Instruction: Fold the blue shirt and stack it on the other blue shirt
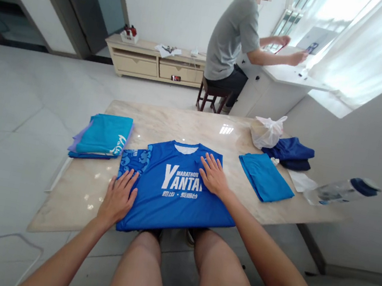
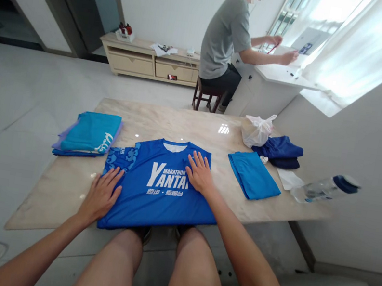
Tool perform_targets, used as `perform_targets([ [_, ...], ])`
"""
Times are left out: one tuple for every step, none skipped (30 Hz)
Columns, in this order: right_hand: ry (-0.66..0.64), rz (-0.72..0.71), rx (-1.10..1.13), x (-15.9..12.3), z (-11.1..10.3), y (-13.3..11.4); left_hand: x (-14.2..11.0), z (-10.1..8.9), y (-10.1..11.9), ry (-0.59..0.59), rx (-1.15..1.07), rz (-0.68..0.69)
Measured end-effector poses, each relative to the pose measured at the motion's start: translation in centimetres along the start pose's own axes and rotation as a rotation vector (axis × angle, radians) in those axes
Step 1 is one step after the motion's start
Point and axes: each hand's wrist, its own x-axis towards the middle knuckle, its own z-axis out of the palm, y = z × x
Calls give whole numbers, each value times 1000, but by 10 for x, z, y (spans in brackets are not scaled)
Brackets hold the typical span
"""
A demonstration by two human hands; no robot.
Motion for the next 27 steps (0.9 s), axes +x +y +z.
perform_targets([
  [12, 19, -4, 2, 2, 0, 0, 1, -1, 5, 5, 3],
  [10, 47, -5, 3, 5, 1, 0, 1, -1, 8, 8, 3],
  [-4, 68, -2, 4, 7, 1, -1, 2, -2, 9, 10, 2],
  [-25, 65, 2, 4, 10, 2, -1, 2, -2, 9, 11, 1],
  [-44, 35, 6, 4, 11, 2, -1, 3, -3, 7, 10, 0],
  [-60, -13, 9, 4, 13, 1, -1, 3, -3, 6, 9, 1],
  [-73, -63, 11, 3, 13, 1, -2, 4, -3, 7, 6, 3],
  [-88, -102, 13, 3, 13, 0, -2, 4, -3, 10, 4, 6],
  [-102, -124, 17, 3, 13, 0, -2, 5, -3, 15, 1, 8],
  [-114, -132, 23, 3, 12, -1, -2, 5, -3, 22, -2, 9],
  [-116, -133, 30, 3, 12, -1, -2, 6, -3, 30, -4, 9],
  [-103, -126, 37, 3, 13, -2, -3, 6, -4, 37, -6, 9],
  [-70, -103, 41, 3, 14, -2, -3, 6, -4, 43, -9, 7],
  [-22, -55, 42, 2, 15, -1, -3, 7, -4, 48, -10, 5],
  [26, 16, 40, 1, 18, 0, -3, 7, -4, 51, -11, 4],
  [60, 98, 34, 0, 21, 1, -3, 7, -4, 53, -11, 4],
  [74, 173, 26, -1, 24, 3, -3, 8, -3, 54, -10, 4],
  [69, 228, 17, -3, 26, 5, -3, 8, -3, 55, -10, 4],
  [55, 257, 7, -4, 29, 6, -3, 9, -3, 56, -10, 5],
  [37, 264, -3, -5, 30, 8, -4, 9, -3, 58, -11, 5],
  [24, 263, -13, -5, 31, 8, -4, 9, -4, 60, -12, 5],
  [17, 263, -21, -5, 30, 8, -4, 10, -4, 61, -12, 4],
  [11, 266, -25, -5, 29, 8, -4, 9, -5, 59, -12, 3],
  [3, 270, -25, -4, 27, 7, -3, 9, -5, 55, -12, 1],
  [-5, 274, -21, -4, 24, 6, -3, 8, -5, 49, -11, -4],
  [-14, 277, -15, -4, 22, 5, -2, 6, -4, 41, -9, -10],
  [-20, 280, -7, -4, 19, 3, -1, 4, -2, 31, -7, -15],
])
